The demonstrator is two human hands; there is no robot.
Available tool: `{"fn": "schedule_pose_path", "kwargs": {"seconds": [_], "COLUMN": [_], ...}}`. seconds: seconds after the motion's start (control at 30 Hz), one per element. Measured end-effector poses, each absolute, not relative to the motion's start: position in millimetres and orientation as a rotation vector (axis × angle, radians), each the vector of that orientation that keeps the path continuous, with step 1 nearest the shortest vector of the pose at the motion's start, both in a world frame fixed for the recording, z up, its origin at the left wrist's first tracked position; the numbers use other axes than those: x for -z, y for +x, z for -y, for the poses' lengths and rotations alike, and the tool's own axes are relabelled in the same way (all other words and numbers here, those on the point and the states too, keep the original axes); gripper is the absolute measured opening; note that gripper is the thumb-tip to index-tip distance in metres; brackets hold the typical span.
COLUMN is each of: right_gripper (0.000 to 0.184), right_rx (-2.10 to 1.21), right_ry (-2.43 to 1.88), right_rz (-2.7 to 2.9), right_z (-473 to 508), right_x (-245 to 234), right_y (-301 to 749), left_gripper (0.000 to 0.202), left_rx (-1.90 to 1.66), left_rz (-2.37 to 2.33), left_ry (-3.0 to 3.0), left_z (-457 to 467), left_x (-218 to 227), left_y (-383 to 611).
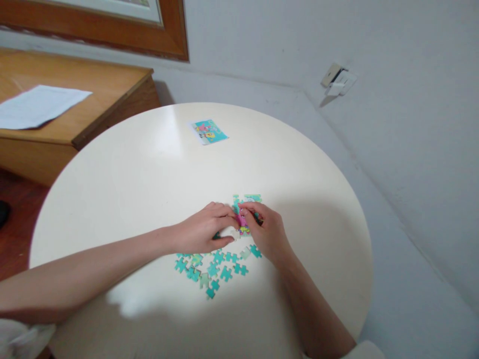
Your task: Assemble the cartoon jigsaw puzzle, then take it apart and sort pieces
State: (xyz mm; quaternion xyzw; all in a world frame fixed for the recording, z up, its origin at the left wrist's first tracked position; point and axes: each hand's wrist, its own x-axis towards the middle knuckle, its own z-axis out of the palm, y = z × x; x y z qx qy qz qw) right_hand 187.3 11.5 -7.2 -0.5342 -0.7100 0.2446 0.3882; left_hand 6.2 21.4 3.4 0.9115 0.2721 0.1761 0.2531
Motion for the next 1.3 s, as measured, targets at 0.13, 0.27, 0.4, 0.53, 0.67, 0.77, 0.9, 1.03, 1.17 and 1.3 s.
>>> {"fn": "schedule_pose_path", "kwargs": {"seconds": [0.13, 0.27, 0.4, 0.53, 0.67, 0.77, 0.9, 1.03, 1.17, 1.3], "right_gripper": [0.018, 0.019, 0.019, 0.019, 0.019, 0.019, 0.019, 0.019, 0.019, 0.019], "right_rx": [-0.616, -0.608, -0.610, -0.608, -0.606, -0.602, -0.604, -0.601, -0.598, -0.593], "right_ry": [-1.351, -1.340, -1.336, -1.343, -1.335, -1.325, -1.336, -1.337, -1.337, -1.329], "right_rz": [1.804, 1.812, 1.823, 1.816, 1.815, 1.822, 1.820, 1.831, 1.832, 1.822], "right_z": [-11.4, -11.3, -11.1, -11.1, -11.4, -11.5, -11.1, -11.2, -11.4, -11.2], "right_x": [7.2, 6.6, 6.1, 6.3, 6.5, 6.4, 6.3, 6.6, 6.9, 6.7], "right_y": [187.0, 187.1, 186.7, 186.3, 186.2, 186.1, 186.1, 186.3, 186.1, 185.9], "left_gripper": [0.017, 0.018, 0.015, 0.014, 0.018, 0.018, 0.016, 0.014, 0.005, 0.010], "left_rx": [-0.463, -0.440, -0.448, -0.464, -0.475, -0.455, -0.417, -0.458, -0.563, -0.662], "left_rz": [-0.750, -0.760, -0.757, -0.749, -0.783, -0.817, -0.848, -0.825, -0.748, -0.629], "left_ry": [2.464, 2.470, 2.460, 2.434, 2.399, 2.409, 2.429, 2.412, 2.391, 2.377], "left_z": [-21.6, -21.7, -21.4, -21.6, -22.2, -22.4, -21.9, -21.9, -22.2, -22.3], "left_x": [-3.3, -3.3, -3.2, -4.8, -6.3, -5.7, -4.9, -5.0, -5.6, -6.4], "left_y": [5.8, 5.6, 5.6, 5.7, 6.1, 6.4, 6.4, 6.4, 6.8, 6.4]}}
